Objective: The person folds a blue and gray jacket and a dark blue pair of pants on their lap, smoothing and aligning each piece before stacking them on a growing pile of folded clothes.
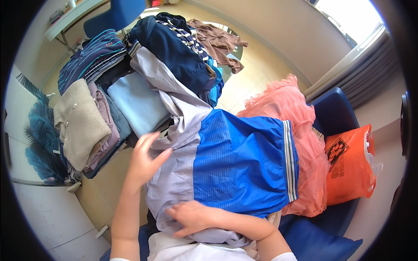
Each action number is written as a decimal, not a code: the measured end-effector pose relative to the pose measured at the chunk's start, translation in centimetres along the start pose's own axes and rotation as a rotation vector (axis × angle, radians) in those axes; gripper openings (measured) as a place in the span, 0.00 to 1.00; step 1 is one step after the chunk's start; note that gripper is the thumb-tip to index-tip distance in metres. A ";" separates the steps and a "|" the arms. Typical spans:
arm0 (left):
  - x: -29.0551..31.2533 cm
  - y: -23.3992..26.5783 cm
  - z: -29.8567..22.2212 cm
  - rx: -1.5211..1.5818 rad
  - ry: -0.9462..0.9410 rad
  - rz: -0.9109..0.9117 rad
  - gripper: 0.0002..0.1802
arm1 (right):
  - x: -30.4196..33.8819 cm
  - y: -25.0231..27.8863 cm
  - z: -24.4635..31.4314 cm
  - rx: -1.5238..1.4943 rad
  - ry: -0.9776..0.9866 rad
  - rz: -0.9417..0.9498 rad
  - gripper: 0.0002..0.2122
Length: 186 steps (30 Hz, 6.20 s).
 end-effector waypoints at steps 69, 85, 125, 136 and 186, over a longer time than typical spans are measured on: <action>4.9 -15.3 -5.2 -0.283 -0.482 0.635 0.37 | 24.7 5.0 -31.8 -0.147 -1.222 -1.469 0.13; 24.9 -2.2 11.8 1.030 1.073 -0.444 0.26 | 27.3 -5.8 -30.2 -0.838 -1.157 -1.439 0.15; 14.3 -0.8 0.0 -0.005 -0.242 0.479 0.16 | 18.8 1.7 -14.4 -0.042 -0.296 -1.038 0.13; 10.2 0.3 8.0 0.372 0.468 0.891 0.14 | 15.5 7.2 -23.1 -0.794 -0.654 -0.135 0.20; 9.9 -5.4 1.1 -0.008 -0.062 0.299 0.24 | 22.6 7.8 -30.2 -0.042 -0.905 -0.955 0.08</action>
Point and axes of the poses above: each hand's wrist, its own x-axis away from the middle knuckle, its own y-axis out of the back of the hand, z = x × y, the point moved 8 cm from there along -x, towards the middle knuckle, and after that the axes turned 12 degrees about -y, right-handed, at the moved point
